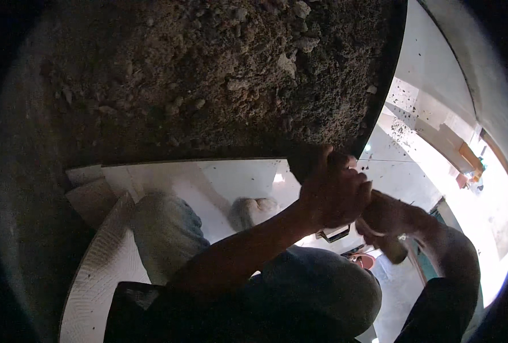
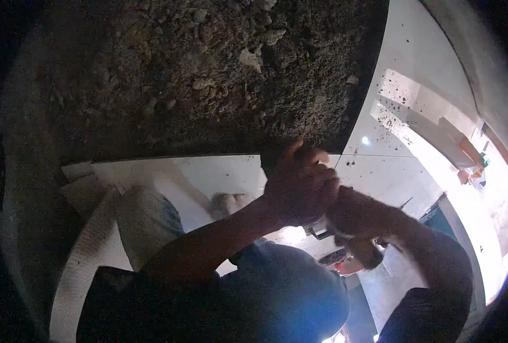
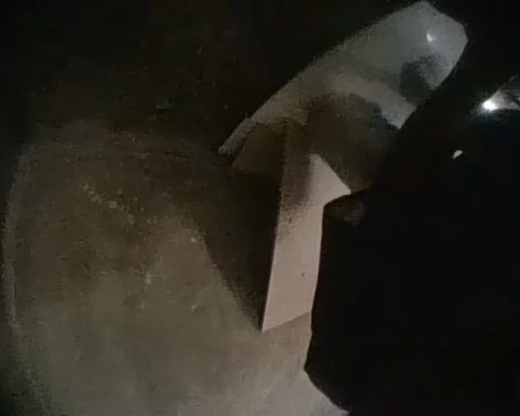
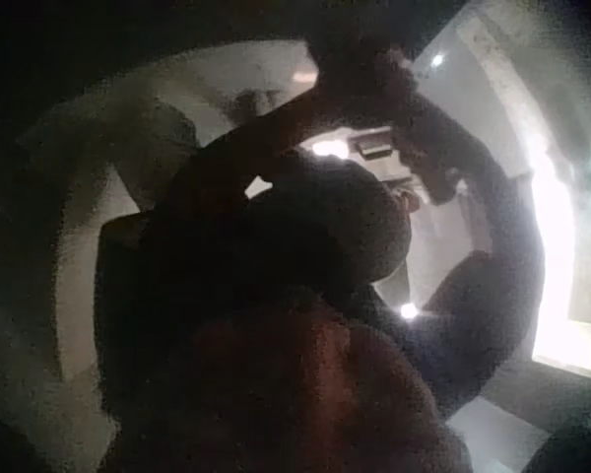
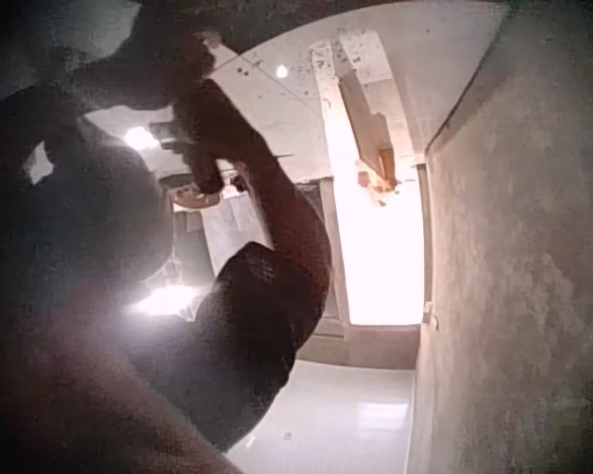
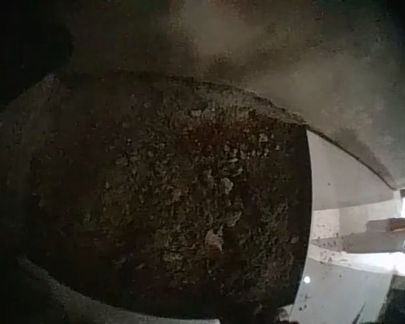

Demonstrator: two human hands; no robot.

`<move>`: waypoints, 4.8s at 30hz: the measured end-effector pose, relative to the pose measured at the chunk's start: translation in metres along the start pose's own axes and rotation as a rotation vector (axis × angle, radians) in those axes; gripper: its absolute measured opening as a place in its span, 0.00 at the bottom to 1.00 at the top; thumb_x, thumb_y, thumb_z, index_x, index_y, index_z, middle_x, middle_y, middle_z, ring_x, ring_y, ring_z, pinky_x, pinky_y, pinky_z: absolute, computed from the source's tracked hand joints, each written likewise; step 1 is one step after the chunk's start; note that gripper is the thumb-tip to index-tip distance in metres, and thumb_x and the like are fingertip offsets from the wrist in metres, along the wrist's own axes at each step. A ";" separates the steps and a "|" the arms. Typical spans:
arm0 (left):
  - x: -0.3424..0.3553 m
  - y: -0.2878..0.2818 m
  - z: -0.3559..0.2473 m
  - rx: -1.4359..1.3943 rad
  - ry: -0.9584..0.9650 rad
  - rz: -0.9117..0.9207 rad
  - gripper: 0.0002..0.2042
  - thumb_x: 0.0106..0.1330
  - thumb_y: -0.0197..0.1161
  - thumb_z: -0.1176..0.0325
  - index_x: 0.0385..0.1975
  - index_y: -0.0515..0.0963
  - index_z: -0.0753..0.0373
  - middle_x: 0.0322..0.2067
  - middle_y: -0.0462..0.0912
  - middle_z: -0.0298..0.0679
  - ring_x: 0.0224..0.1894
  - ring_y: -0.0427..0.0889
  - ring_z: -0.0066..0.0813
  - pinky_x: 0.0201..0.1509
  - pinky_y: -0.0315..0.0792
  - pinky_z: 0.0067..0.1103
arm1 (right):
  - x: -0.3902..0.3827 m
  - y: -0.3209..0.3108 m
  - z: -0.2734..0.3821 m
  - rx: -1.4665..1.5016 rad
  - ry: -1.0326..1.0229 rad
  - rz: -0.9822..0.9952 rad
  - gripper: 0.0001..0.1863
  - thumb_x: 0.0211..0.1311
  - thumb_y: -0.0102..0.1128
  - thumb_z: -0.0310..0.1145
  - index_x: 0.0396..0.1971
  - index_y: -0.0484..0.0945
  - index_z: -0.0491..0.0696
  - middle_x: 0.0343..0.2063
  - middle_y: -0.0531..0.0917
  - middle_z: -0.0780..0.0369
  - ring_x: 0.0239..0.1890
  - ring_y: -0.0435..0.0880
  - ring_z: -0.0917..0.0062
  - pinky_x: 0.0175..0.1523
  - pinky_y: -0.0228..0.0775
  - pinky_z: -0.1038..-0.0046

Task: The person spreads mortar on the floor using a trowel and then places a tile onto the prepared area.

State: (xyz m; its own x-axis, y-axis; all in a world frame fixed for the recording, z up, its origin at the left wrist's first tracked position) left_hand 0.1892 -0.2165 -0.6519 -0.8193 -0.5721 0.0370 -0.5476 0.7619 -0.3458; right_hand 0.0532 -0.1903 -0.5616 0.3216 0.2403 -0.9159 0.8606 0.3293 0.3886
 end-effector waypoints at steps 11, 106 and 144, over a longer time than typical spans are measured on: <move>-0.010 -0.012 -0.002 -0.090 -0.066 -0.016 0.15 0.65 0.48 0.59 0.27 0.79 0.61 0.28 0.81 0.41 0.47 0.74 0.41 0.61 0.49 0.57 | 0.009 0.001 -0.011 -0.030 -0.161 -0.035 0.06 0.58 0.53 0.28 0.29 0.72 0.40 0.21 0.78 0.57 0.22 0.80 0.67 0.28 0.75 0.67; -0.009 -0.034 0.007 -0.038 -0.229 0.207 0.16 0.64 0.50 0.58 0.26 0.78 0.64 0.22 0.81 0.45 0.29 0.82 0.38 0.58 0.56 0.46 | 0.017 0.020 0.037 -1.113 -0.274 -0.134 0.05 0.60 0.50 0.25 0.29 0.76 0.42 0.23 0.81 0.57 0.25 0.82 0.66 0.32 0.77 0.70; 0.012 -0.019 0.003 0.139 -0.226 0.185 0.10 0.57 0.56 0.59 0.20 0.82 0.53 0.17 0.79 0.35 0.22 0.77 0.29 0.39 0.60 0.41 | 0.017 -0.004 0.043 -0.570 0.283 -0.107 0.18 0.69 0.42 0.38 0.23 0.71 0.43 0.16 0.77 0.61 0.18 0.78 0.76 0.25 0.73 0.71</move>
State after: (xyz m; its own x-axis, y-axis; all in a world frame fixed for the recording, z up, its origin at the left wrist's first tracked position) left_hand 0.1905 -0.2382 -0.6481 -0.8359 -0.4924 -0.2426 -0.3515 0.8196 -0.4525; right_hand 0.0720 -0.2273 -0.5827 0.0622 0.3849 -0.9208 0.5120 0.7797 0.3605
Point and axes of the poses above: each hand's wrist, its own x-axis towards the middle knuckle, its own y-axis out of the palm, z = x × y, the point moved 1 cm from there along x, towards the middle knuckle
